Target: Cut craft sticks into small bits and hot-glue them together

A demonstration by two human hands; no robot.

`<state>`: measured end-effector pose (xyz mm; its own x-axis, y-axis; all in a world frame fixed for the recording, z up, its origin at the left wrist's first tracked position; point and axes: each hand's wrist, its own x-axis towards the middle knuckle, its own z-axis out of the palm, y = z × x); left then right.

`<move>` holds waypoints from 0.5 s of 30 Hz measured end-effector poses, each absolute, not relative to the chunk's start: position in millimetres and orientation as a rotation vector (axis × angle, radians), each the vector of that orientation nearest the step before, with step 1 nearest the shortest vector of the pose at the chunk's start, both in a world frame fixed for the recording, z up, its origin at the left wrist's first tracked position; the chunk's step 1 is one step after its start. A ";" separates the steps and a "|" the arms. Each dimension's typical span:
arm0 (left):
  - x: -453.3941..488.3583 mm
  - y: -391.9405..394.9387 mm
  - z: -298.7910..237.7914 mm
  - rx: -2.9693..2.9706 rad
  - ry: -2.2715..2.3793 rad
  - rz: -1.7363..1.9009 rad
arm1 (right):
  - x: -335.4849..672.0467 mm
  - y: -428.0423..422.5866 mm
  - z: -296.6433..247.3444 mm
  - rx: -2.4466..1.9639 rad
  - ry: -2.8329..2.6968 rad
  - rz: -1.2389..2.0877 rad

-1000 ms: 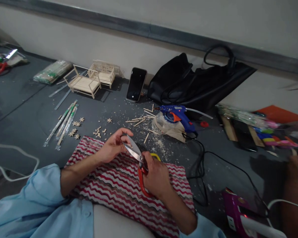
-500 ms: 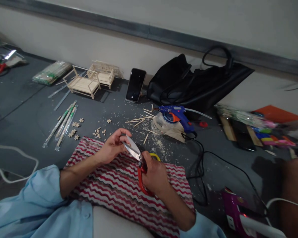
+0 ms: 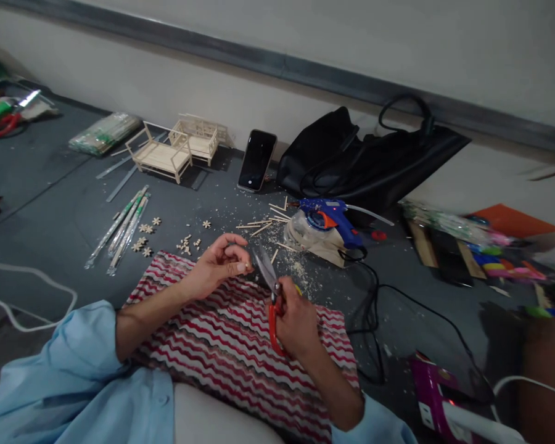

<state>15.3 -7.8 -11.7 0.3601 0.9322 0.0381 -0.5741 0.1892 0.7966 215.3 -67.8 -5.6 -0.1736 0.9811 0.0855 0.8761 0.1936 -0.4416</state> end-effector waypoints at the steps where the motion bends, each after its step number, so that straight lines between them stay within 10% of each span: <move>1: 15.1 -7.7 -11.2 0.823 0.524 1.125 | 214.5 -68.4 -4.8 -1.745 -2.163 0.395; 15: 5.7 -4.0 -7.0 0.868 0.624 1.045 | 209.7 -72.7 -3.8 -1.739 -2.331 0.282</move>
